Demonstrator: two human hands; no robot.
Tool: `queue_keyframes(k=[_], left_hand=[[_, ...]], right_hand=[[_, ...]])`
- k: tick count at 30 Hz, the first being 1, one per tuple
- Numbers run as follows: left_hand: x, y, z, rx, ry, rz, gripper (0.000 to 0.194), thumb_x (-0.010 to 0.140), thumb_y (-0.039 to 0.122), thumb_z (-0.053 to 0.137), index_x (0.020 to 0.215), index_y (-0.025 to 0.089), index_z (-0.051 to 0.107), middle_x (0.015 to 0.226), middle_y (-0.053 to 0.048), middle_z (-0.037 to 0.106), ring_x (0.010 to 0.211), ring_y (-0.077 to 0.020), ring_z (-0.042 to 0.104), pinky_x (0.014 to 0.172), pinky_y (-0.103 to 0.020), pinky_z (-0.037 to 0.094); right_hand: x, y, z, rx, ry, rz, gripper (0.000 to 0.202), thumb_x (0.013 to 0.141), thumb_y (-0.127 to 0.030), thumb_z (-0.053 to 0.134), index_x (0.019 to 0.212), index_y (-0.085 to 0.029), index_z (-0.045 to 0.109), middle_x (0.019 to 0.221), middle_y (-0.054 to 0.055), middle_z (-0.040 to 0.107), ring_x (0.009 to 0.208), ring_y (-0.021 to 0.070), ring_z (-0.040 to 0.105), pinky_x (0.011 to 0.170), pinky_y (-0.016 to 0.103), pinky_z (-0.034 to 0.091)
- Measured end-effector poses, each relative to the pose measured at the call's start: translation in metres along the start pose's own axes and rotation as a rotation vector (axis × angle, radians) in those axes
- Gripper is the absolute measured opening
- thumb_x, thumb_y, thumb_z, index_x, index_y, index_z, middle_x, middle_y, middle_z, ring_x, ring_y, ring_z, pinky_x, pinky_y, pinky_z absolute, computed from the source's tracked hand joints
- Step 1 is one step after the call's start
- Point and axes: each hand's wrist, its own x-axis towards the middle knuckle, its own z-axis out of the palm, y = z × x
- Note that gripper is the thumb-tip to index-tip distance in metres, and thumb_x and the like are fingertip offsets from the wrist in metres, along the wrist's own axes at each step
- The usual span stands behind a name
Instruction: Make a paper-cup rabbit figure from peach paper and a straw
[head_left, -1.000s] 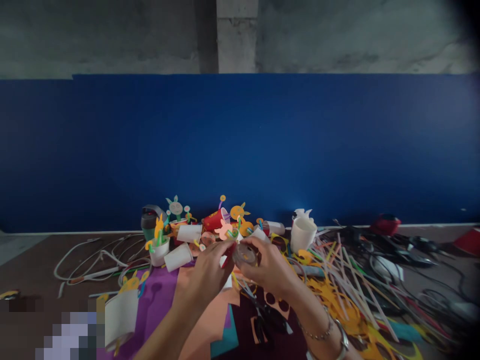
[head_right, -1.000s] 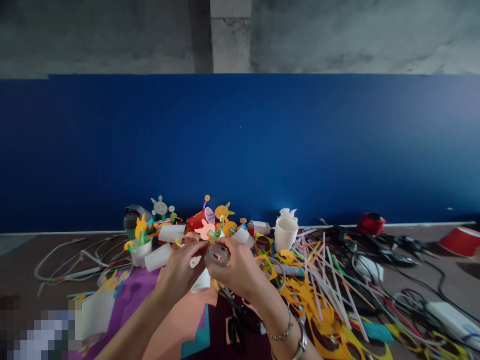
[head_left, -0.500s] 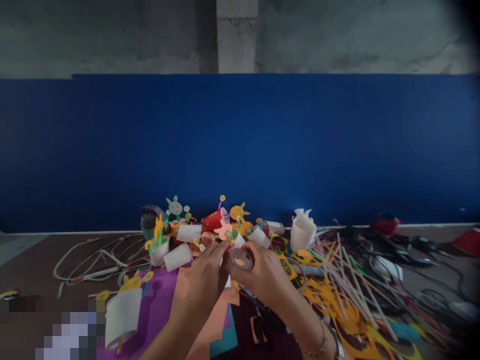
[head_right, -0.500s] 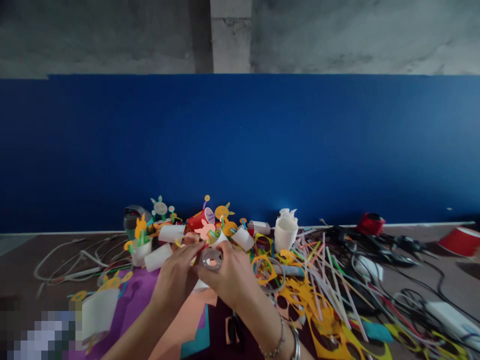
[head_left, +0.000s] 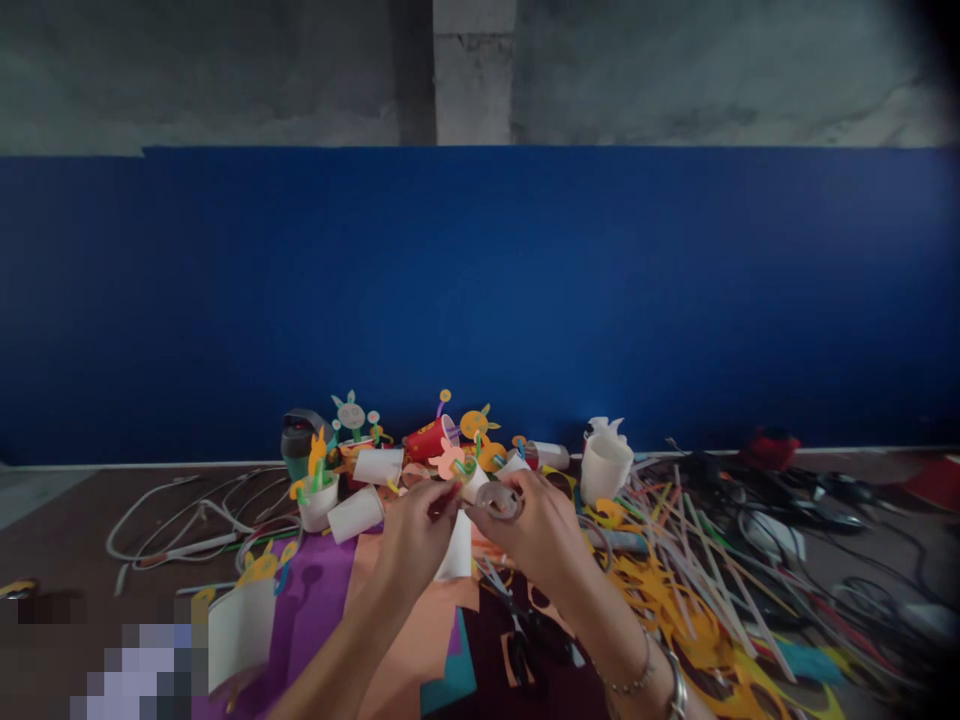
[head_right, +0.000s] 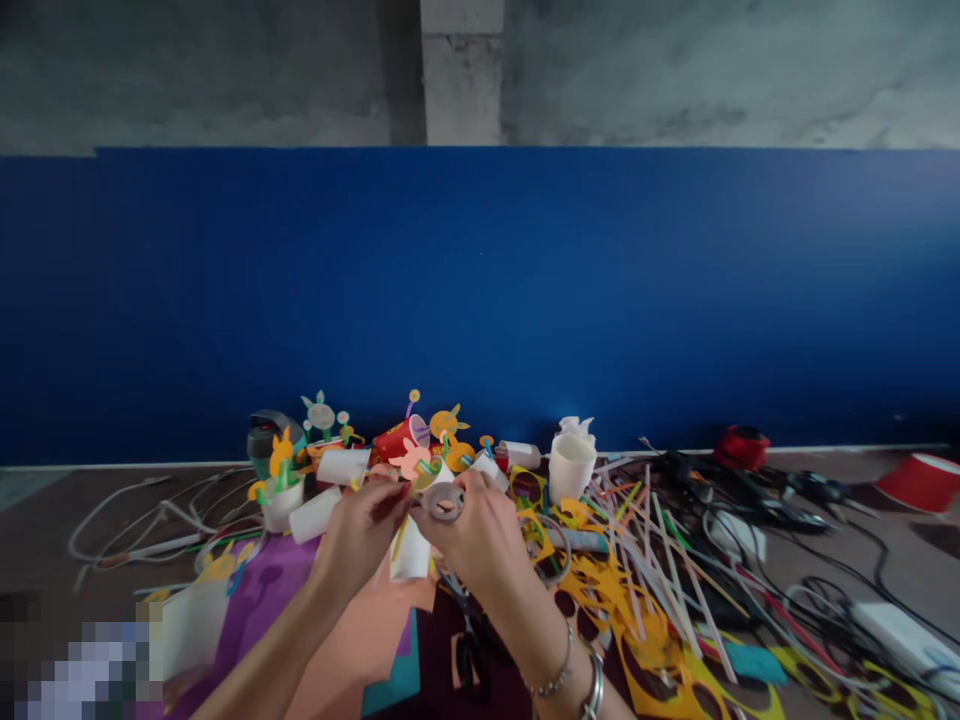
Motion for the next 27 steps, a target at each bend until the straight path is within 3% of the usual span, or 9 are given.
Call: queue_keyframes(k=[6,13,20,27], left_hand=[[0.004,0.001,-0.002,-0.405,-0.219,-0.175,0.017,0.074,0.026,0.066,0.088,0.016,0.066,0.081,-0.004,0.068,0.079,-0.0185,0.063,0.069,-0.026,0.047],[0.002,0.002,-0.003,-0.715,-0.323,-0.368,0.022,0.071,0.025,0.071,0.090,0.016,0.065,0.082,-0.004,0.069,0.078,-0.0162,0.064,0.071,-0.026,0.048],[0.004,0.000,-0.001,-0.595,-0.228,-0.333,0.023,0.069,0.028,0.072,0.089,0.016,0.070,0.088,-0.006,0.071,0.086,-0.0197,0.063,0.076,-0.027,0.047],[0.003,0.010,-0.004,-0.398,-0.127,-0.192,0.021,0.078,0.032,0.061,0.081,0.014,0.070,0.073,-0.004,0.068,0.070,-0.0162,0.059,0.062,-0.023,0.043]], right_hand=[[0.006,0.008,-0.006,0.087,-0.107,0.005,0.032,0.071,-0.049,0.065,0.085,-0.020,0.062,0.072,0.001,0.065,0.066,0.0175,0.058,0.058,0.026,0.038],[0.004,0.007,-0.007,0.088,-0.095,0.005,0.034,0.072,-0.051,0.063,0.082,-0.020,0.062,0.071,0.001,0.064,0.066,0.0172,0.057,0.056,0.025,0.036],[0.004,0.004,-0.011,0.072,-0.098,0.000,0.039,0.071,-0.057,0.062,0.079,-0.019,0.062,0.067,0.001,0.062,0.061,0.0158,0.055,0.053,0.025,0.035],[0.005,0.007,-0.016,0.089,-0.139,-0.012,0.032,0.072,-0.050,0.065,0.078,-0.018,0.063,0.065,0.000,0.061,0.060,0.0140,0.053,0.052,0.024,0.034]])
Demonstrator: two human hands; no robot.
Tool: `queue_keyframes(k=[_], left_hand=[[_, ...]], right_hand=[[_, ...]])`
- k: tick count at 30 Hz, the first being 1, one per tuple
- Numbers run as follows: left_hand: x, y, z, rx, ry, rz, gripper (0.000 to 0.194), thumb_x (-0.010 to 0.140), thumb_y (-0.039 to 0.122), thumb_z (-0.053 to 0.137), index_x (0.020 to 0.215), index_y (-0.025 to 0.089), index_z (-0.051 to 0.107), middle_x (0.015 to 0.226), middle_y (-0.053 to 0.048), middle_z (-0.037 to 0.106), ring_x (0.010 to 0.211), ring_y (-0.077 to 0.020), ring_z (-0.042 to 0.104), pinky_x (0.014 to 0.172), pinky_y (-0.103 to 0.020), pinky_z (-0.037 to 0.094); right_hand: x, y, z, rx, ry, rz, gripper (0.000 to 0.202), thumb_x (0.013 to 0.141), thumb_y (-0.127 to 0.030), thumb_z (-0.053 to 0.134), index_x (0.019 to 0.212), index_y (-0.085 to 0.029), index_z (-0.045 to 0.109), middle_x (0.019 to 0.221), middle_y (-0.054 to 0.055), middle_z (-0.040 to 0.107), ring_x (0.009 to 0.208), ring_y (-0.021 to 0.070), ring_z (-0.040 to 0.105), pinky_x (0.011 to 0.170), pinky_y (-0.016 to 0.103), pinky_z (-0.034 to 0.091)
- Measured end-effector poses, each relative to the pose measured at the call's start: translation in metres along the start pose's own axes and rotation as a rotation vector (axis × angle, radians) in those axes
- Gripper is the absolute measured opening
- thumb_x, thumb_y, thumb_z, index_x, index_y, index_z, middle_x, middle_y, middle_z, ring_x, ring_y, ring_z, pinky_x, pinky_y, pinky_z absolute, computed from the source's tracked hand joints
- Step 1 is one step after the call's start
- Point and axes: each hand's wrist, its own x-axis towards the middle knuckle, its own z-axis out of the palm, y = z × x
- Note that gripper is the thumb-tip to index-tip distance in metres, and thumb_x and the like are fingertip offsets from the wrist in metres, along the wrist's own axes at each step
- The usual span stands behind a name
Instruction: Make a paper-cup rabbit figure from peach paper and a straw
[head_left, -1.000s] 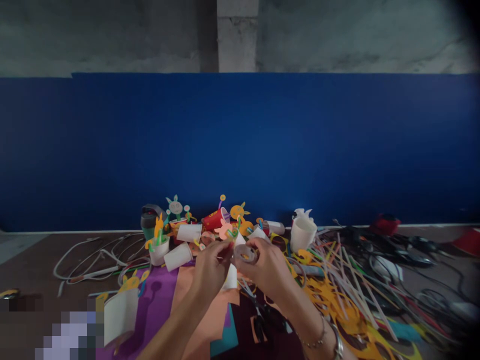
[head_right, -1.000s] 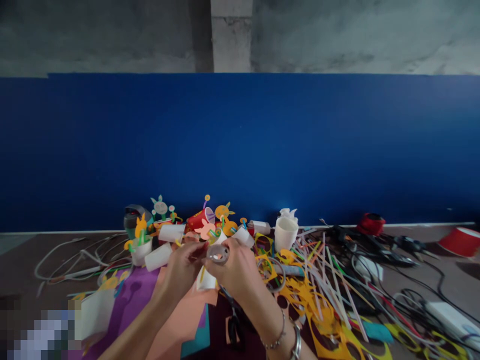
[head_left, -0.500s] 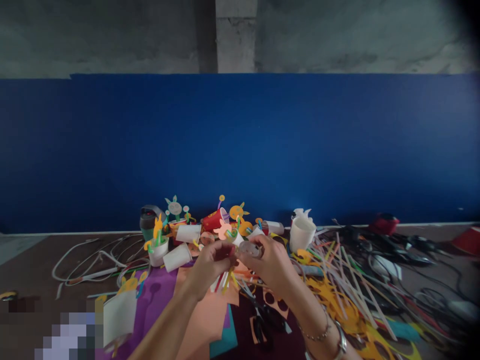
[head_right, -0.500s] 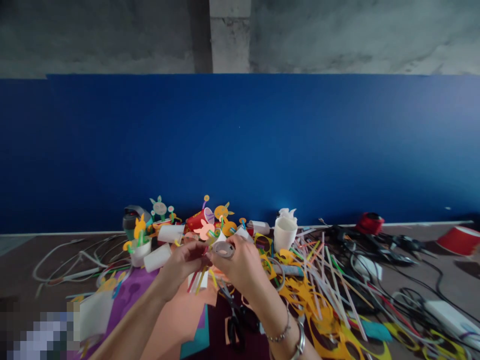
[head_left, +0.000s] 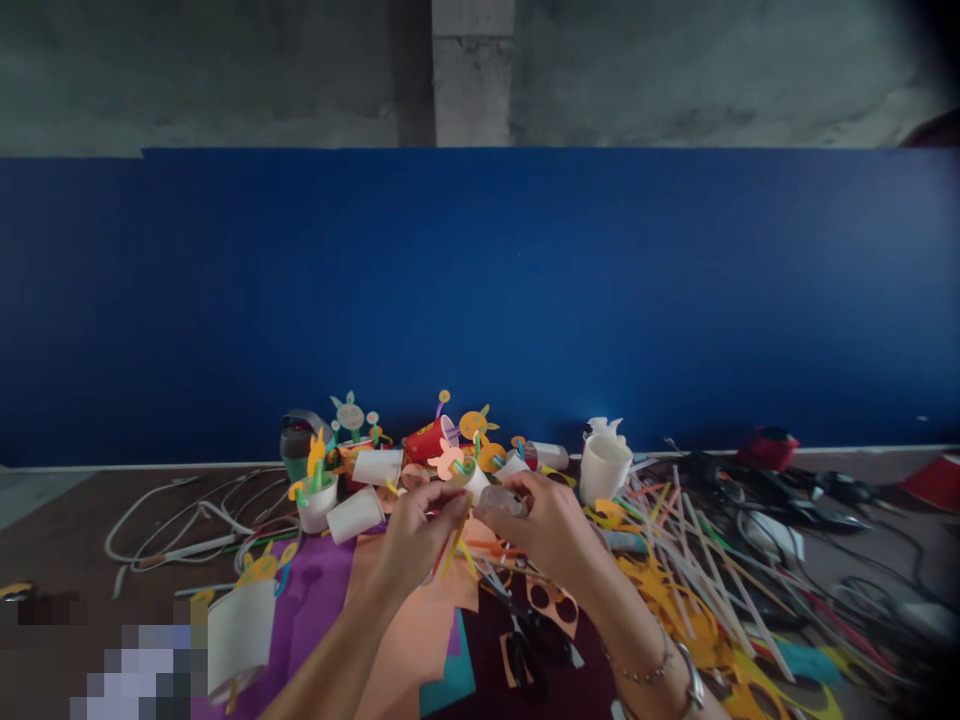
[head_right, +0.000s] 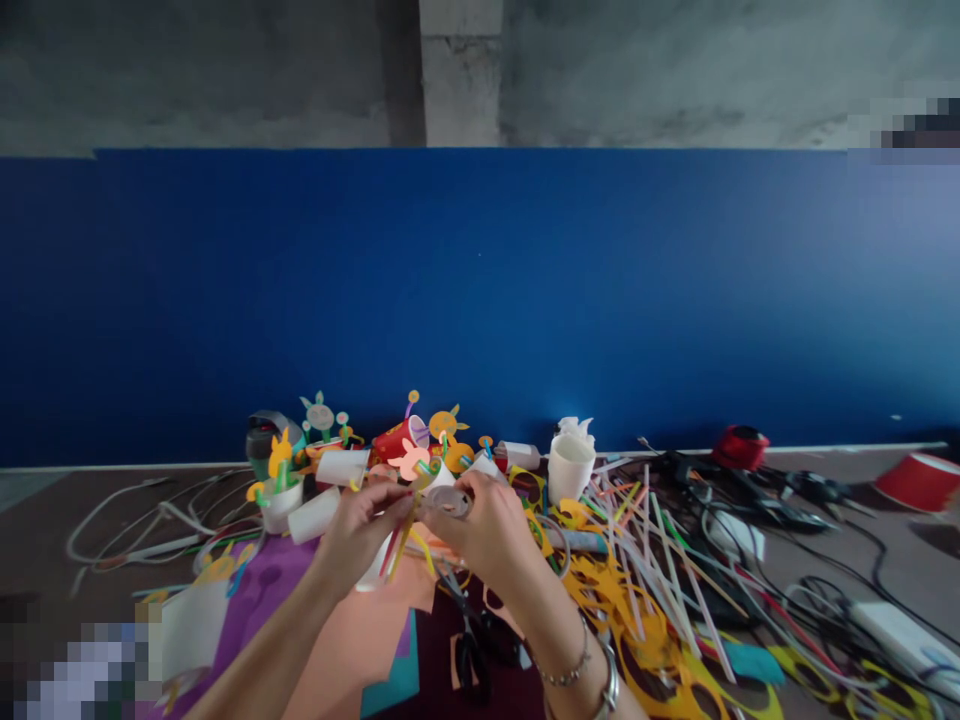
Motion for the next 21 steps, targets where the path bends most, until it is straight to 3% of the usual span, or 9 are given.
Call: queue_keyframes(k=[4,8,11,15,19,21], left_hand=[[-0.001,0.002,-0.003,-0.044,-0.023,-0.052,0.020,0.078,0.033,0.062,0.075,0.014,0.068,0.065,-0.002,0.064,0.061,-0.0131,0.055,0.056,-0.022,0.039],[0.000,0.002,-0.008,-0.035,-0.126,-0.079,0.020,0.077,0.033,0.062,0.080,0.016,0.070,0.073,-0.004,0.068,0.067,-0.0152,0.059,0.061,-0.023,0.042],[-0.001,0.002,-0.010,0.143,-0.192,-0.047,0.021,0.078,0.033,0.060,0.085,0.018,0.072,0.080,-0.005,0.072,0.073,-0.0189,0.062,0.064,-0.025,0.043],[-0.005,0.000,-0.010,0.421,-0.232,0.064,0.019,0.080,0.030,0.056,0.084,0.022,0.072,0.084,-0.004,0.072,0.077,-0.0206,0.063,0.065,-0.026,0.041],[-0.007,-0.002,-0.011,0.585,-0.303,0.125,0.021,0.082,0.028,0.052,0.082,0.023,0.072,0.082,-0.003,0.071,0.075,-0.0202,0.062,0.065,-0.026,0.039],[-0.008,-0.003,-0.012,0.623,-0.329,0.126,0.022,0.082,0.029,0.051,0.077,0.022,0.072,0.076,-0.003,0.070,0.070,-0.0191,0.060,0.063,-0.026,0.037]], right_hand=[[0.003,0.007,0.001,0.048,-0.053,0.001,0.037,0.072,-0.053,0.064,0.080,-0.017,0.064,0.065,0.000,0.060,0.059,0.0129,0.051,0.049,0.023,0.033],[0.007,0.015,0.003,0.057,-0.145,-0.038,0.044,0.077,-0.060,0.056,0.074,-0.016,0.064,0.059,-0.002,0.055,0.054,0.0109,0.046,0.046,0.023,0.029],[0.009,0.024,-0.001,0.015,-0.217,-0.086,0.043,0.080,-0.057,0.053,0.067,-0.016,0.062,0.055,-0.003,0.051,0.050,0.0094,0.043,0.044,0.022,0.026],[0.003,0.029,-0.005,-0.107,-0.309,-0.064,0.029,0.081,-0.041,0.055,0.067,-0.018,0.065,0.058,0.000,0.060,0.054,0.0122,0.052,0.047,0.022,0.035],[-0.021,0.018,0.012,-0.459,-0.624,0.023,0.009,0.063,-0.025,0.070,0.057,-0.018,0.065,0.058,0.005,0.066,0.057,0.0213,0.063,0.049,0.026,0.041],[-0.035,0.014,0.025,-0.617,-0.676,-0.010,0.014,0.054,-0.018,0.073,0.067,-0.016,0.069,0.070,0.011,0.071,0.068,0.0283,0.067,0.055,0.029,0.045]])
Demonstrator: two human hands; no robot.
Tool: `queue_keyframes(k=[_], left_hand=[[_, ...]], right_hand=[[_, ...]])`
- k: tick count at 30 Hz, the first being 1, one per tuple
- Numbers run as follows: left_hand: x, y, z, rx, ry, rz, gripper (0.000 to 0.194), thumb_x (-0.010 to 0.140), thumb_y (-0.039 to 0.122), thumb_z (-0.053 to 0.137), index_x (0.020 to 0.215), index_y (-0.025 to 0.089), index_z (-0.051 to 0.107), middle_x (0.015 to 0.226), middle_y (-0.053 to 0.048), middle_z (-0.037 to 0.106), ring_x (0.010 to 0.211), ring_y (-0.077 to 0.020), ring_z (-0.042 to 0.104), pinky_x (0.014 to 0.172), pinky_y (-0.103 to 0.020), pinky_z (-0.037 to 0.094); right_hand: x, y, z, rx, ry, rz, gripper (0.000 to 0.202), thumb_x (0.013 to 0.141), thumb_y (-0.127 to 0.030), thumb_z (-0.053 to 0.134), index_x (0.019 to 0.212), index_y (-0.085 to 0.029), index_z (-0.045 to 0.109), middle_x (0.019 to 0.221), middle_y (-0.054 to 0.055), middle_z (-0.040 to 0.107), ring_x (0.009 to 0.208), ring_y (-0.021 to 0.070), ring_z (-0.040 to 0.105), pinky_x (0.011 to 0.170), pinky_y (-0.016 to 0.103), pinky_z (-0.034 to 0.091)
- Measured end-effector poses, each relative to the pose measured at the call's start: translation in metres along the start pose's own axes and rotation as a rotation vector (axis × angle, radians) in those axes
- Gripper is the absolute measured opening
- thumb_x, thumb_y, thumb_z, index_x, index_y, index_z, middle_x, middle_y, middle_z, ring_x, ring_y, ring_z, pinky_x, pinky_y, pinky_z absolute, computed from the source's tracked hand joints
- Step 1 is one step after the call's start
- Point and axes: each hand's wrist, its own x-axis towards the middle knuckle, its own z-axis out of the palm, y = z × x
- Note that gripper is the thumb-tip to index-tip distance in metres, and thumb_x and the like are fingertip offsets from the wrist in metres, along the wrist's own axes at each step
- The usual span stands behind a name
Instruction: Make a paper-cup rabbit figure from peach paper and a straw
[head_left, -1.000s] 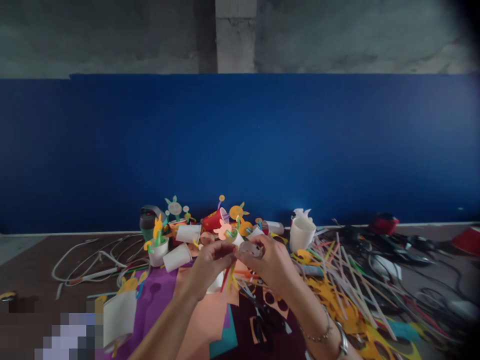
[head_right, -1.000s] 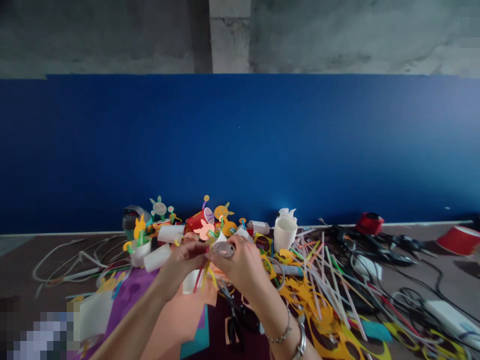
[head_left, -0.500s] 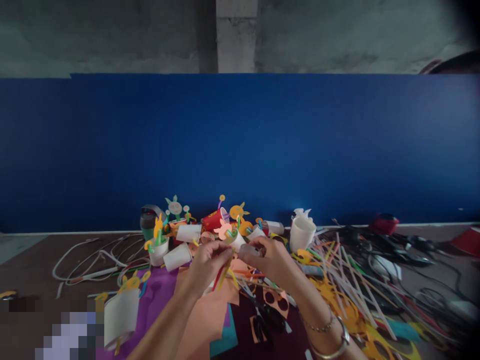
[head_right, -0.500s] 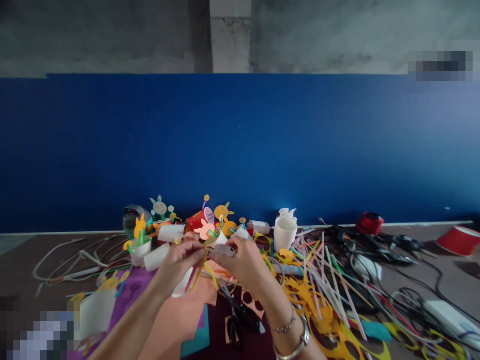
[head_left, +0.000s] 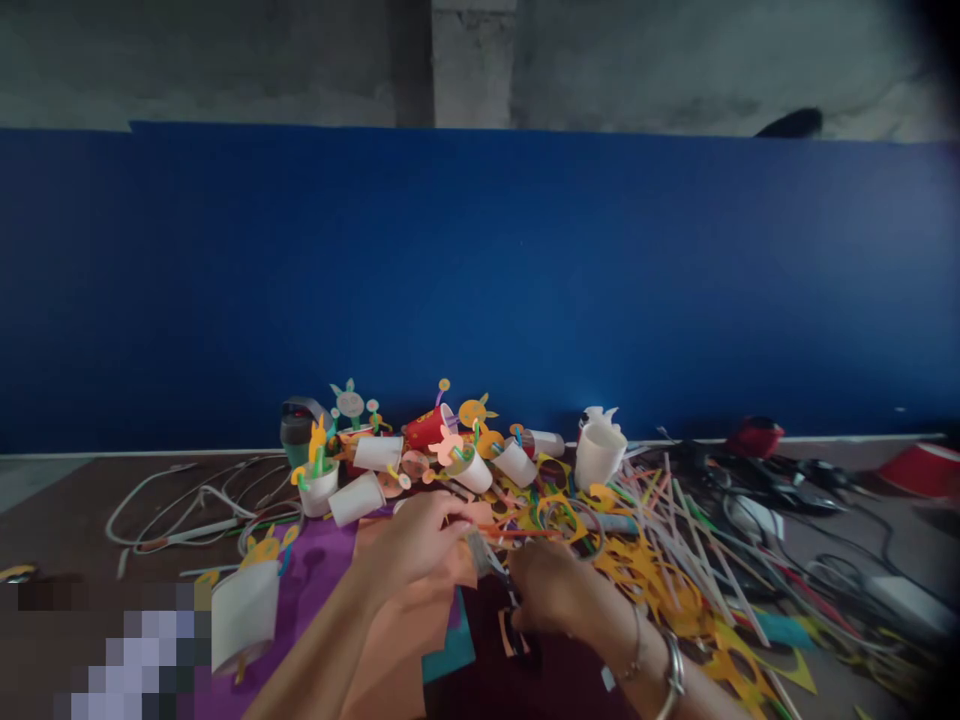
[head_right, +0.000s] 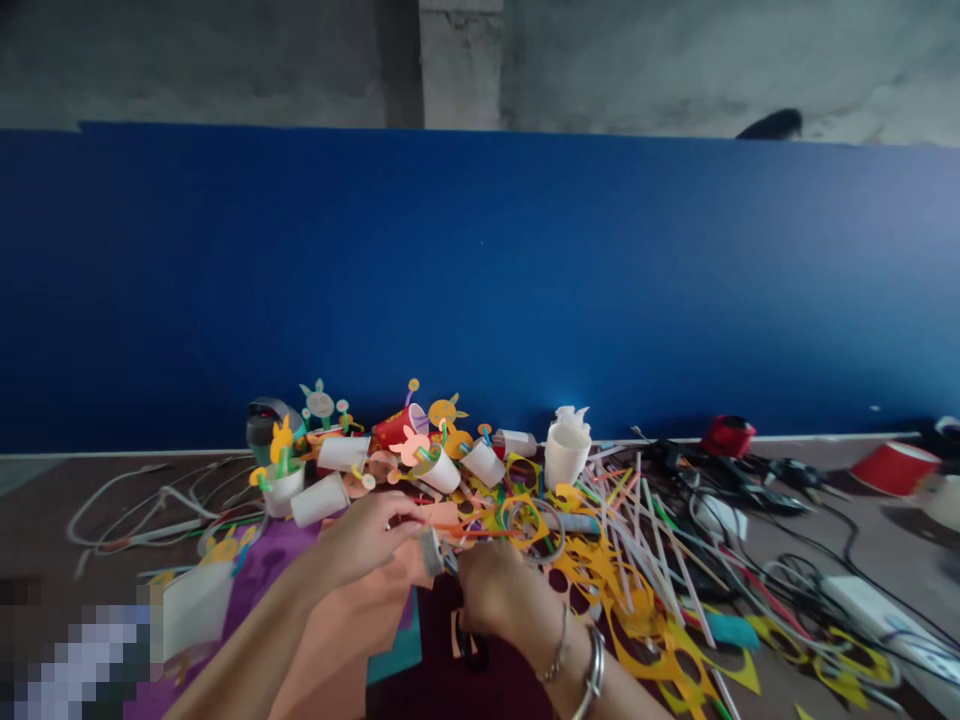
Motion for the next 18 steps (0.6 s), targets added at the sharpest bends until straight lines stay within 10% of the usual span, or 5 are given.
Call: queue_keyframes(k=[4,18], left_hand=[[0.000,-0.003,0.001,-0.028,-0.043,0.000,0.021,0.080,0.029,0.052,0.073,0.020,0.070,0.070,-0.002,0.068,0.065,-0.0174,0.058,0.059,-0.025,0.035],[0.003,-0.007,0.001,-0.112,-0.069,0.019,0.016,0.075,0.023,0.055,0.073,0.019,0.071,0.080,-0.003,0.070,0.070,-0.0173,0.061,0.064,-0.024,0.039]], right_hand=[[-0.008,-0.007,0.024,-0.008,0.081,0.077,0.045,0.057,-0.010,0.063,0.102,-0.012,0.065,0.094,0.018,0.071,0.086,0.0304,0.067,0.069,0.032,0.048],[-0.027,0.064,0.024,0.326,0.232,0.001,0.037,0.064,-0.012,0.051,0.095,-0.023,0.064,0.092,0.003,0.068,0.084,0.0201,0.061,0.070,0.027,0.040]])
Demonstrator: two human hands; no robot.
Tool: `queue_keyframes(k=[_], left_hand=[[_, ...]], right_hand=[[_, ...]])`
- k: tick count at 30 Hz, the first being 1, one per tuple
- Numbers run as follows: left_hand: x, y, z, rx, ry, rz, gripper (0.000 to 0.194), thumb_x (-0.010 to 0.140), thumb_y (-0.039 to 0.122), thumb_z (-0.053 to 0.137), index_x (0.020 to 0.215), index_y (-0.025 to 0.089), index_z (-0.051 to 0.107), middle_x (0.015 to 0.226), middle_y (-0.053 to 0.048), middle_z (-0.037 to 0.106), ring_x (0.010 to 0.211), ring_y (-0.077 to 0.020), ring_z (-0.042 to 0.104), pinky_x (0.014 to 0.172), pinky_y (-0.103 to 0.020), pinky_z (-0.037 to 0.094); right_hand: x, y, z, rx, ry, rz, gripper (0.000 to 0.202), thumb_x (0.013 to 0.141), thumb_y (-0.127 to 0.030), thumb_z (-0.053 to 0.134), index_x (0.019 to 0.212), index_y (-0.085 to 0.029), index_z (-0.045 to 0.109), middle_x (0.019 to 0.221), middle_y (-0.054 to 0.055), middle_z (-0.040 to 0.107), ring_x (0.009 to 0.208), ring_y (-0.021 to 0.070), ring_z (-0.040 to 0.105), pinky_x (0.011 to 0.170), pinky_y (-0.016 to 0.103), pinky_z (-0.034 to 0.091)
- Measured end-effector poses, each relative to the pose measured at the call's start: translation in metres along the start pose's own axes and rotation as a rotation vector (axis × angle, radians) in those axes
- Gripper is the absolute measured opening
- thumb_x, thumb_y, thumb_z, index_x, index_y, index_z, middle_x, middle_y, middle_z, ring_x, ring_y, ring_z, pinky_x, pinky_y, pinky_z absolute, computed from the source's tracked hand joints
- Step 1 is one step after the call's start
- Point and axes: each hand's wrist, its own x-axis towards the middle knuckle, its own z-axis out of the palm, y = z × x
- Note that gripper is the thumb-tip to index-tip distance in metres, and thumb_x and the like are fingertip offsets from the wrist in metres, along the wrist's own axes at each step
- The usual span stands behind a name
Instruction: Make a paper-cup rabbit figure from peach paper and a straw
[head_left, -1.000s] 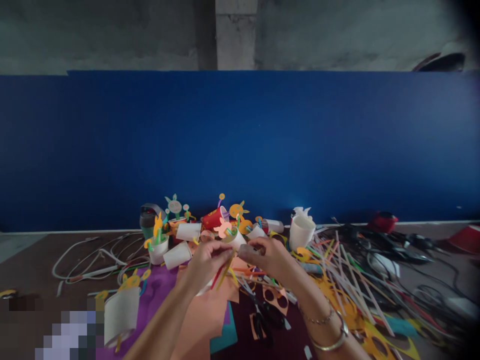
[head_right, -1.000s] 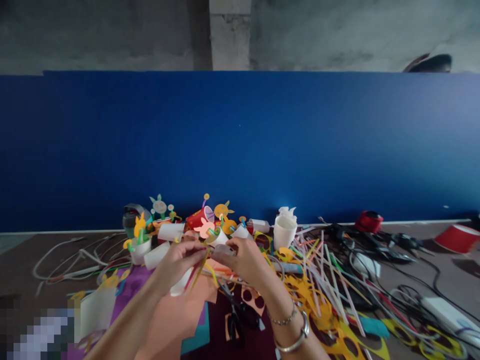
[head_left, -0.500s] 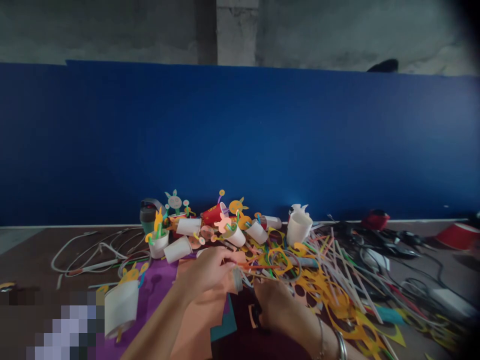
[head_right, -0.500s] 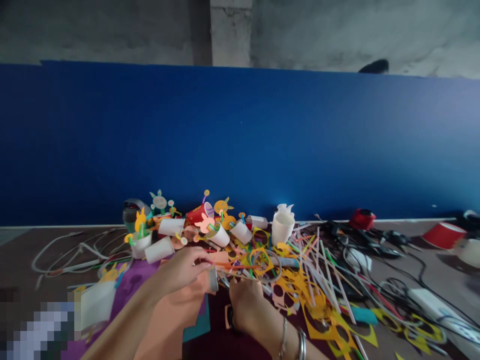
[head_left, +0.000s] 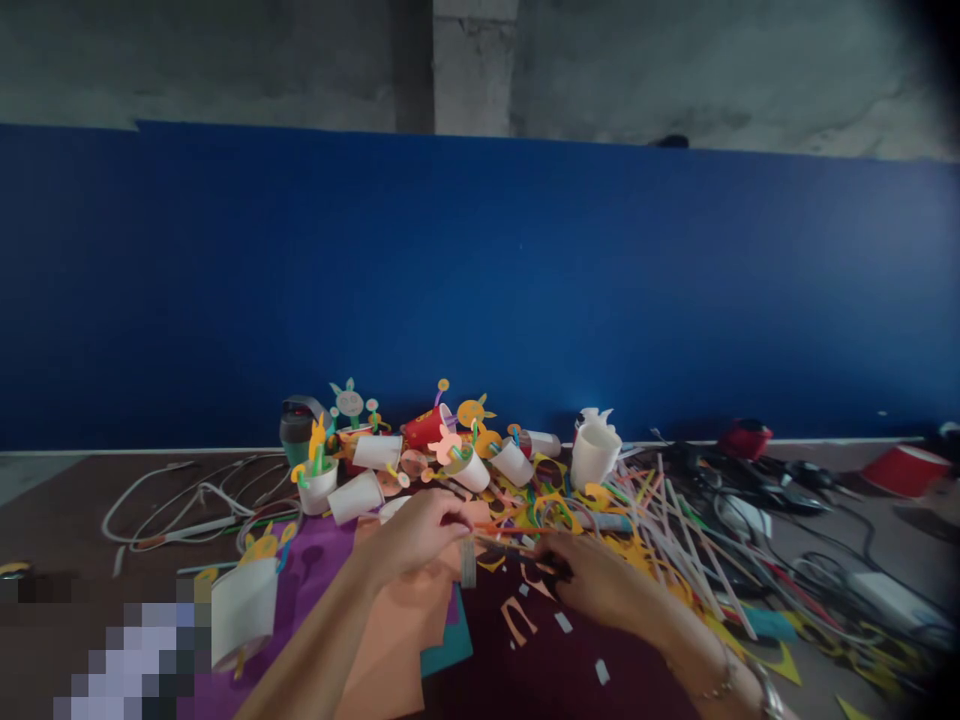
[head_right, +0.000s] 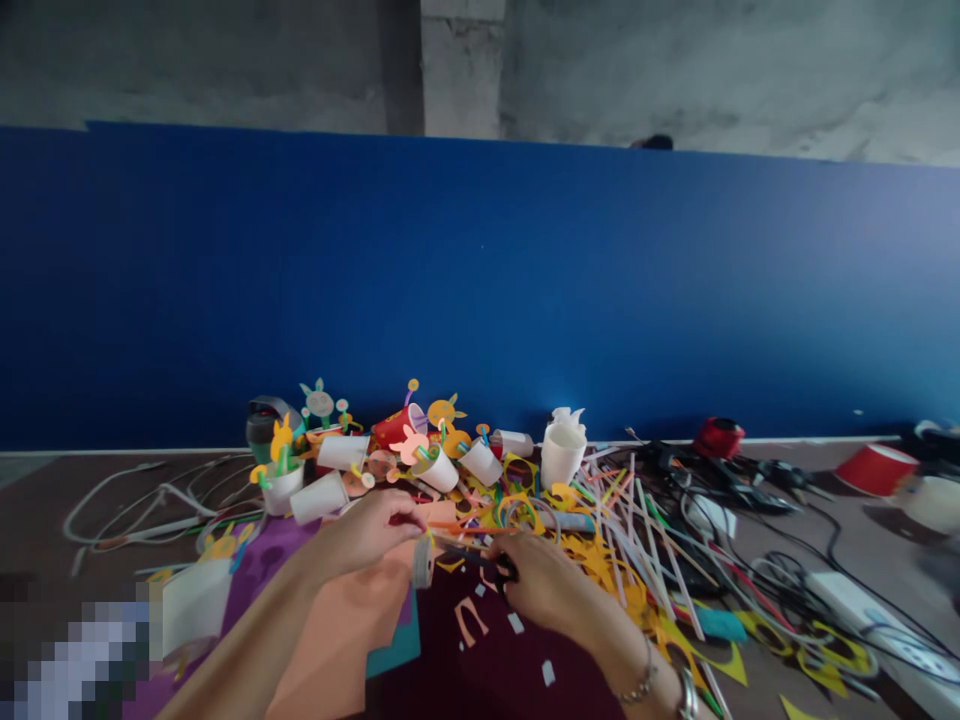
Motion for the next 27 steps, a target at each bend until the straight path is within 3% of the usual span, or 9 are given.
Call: queue_keyframes(k=[3,7,13,22,27], left_hand=[[0.000,0.001,0.000,0.016,-0.014,0.020,0.017,0.077,0.023,0.054,0.072,0.020,0.070,0.079,-0.003,0.068,0.071,-0.0171,0.060,0.064,-0.024,0.039],[0.000,0.002,0.003,0.004,-0.021,0.045,0.018,0.079,0.024,0.054,0.075,0.020,0.071,0.079,-0.003,0.068,0.074,-0.0180,0.061,0.065,-0.024,0.040],[0.000,0.006,0.005,0.014,-0.036,0.060,0.019,0.079,0.022,0.053,0.076,0.020,0.072,0.079,-0.003,0.067,0.071,-0.0165,0.059,0.062,-0.023,0.038],[0.001,0.003,0.009,-0.004,-0.021,0.022,0.017,0.077,0.021,0.054,0.071,0.019,0.069,0.076,-0.002,0.067,0.069,-0.0162,0.059,0.060,-0.023,0.037],[0.006,0.003,0.009,-0.225,0.099,-0.034,0.015,0.079,0.026,0.055,0.079,0.019,0.068,0.078,-0.002,0.069,0.074,-0.0173,0.060,0.067,-0.026,0.041]], right_hand=[[0.000,0.002,-0.016,0.051,0.005,-0.060,0.037,0.062,-0.014,0.054,0.096,-0.023,0.064,0.089,0.002,0.067,0.078,0.0186,0.060,0.067,0.026,0.039],[0.004,-0.013,-0.025,0.083,0.024,-0.145,0.034,0.060,-0.014,0.055,0.092,-0.023,0.066,0.085,0.001,0.066,0.076,0.0172,0.058,0.067,0.026,0.038],[0.016,-0.032,-0.015,0.069,0.017,-0.209,0.033,0.060,-0.011,0.052,0.088,-0.022,0.066,0.074,-0.002,0.063,0.065,0.0134,0.054,0.057,0.023,0.034],[0.022,-0.026,-0.010,0.078,-0.031,-0.231,0.030,0.065,-0.013,0.054,0.089,-0.024,0.068,0.075,-0.002,0.066,0.068,0.0142,0.058,0.061,0.022,0.037],[0.017,-0.024,-0.011,0.047,-0.023,-0.225,0.032,0.064,-0.011,0.053,0.090,-0.024,0.067,0.077,-0.001,0.067,0.069,0.0148,0.058,0.061,0.023,0.037]])
